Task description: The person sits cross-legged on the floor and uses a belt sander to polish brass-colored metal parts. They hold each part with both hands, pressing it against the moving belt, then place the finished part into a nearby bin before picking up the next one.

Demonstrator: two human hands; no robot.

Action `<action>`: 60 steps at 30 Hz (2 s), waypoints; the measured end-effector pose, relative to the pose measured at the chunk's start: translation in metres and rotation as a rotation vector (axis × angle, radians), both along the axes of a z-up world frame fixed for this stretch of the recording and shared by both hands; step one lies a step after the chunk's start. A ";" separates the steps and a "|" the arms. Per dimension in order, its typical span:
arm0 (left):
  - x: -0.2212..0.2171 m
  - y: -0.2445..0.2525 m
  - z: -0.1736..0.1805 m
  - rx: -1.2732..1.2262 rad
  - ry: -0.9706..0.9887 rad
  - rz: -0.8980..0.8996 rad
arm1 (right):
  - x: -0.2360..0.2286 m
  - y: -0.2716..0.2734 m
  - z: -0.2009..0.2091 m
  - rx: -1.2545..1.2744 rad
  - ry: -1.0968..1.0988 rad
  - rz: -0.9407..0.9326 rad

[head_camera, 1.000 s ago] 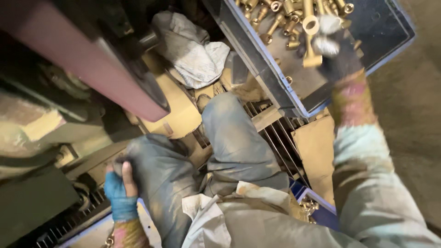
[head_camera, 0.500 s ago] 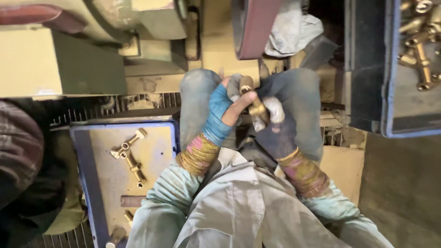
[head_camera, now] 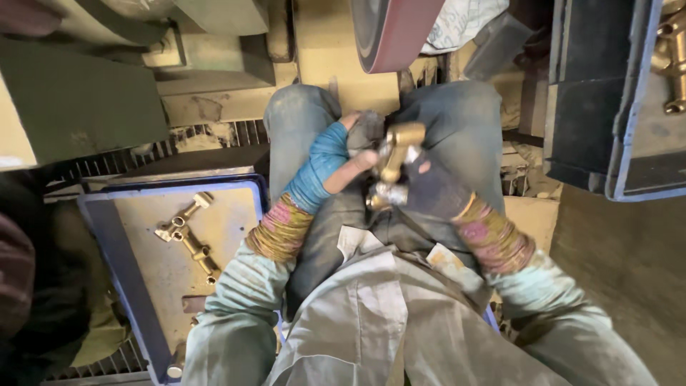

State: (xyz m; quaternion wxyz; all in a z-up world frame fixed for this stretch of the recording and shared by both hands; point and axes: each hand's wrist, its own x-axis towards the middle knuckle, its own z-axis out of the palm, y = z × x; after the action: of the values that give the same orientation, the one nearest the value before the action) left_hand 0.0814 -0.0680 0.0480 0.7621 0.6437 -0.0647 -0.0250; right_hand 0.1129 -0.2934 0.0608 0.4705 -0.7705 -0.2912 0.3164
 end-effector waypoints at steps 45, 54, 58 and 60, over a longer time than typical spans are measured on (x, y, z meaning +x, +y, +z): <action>0.056 -0.013 -0.107 0.284 0.169 0.197 | 0.078 0.050 -0.074 -0.126 -0.163 0.179; 0.064 -0.021 -0.126 0.082 0.393 0.220 | 0.079 0.013 -0.111 -0.199 -0.124 0.181; 0.067 -0.025 -0.139 -0.156 0.490 0.217 | 0.082 0.002 -0.131 -0.333 -0.286 0.270; 0.071 -0.026 -0.148 -0.240 0.517 0.210 | 0.085 0.000 -0.132 -0.296 -0.376 0.299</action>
State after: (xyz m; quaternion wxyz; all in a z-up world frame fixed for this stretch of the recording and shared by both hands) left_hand 0.1528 -0.0943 -0.0998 0.8223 0.5246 0.1959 -0.1013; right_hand 0.1979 -0.2935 -0.0710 0.2386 -0.8245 -0.4345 0.2729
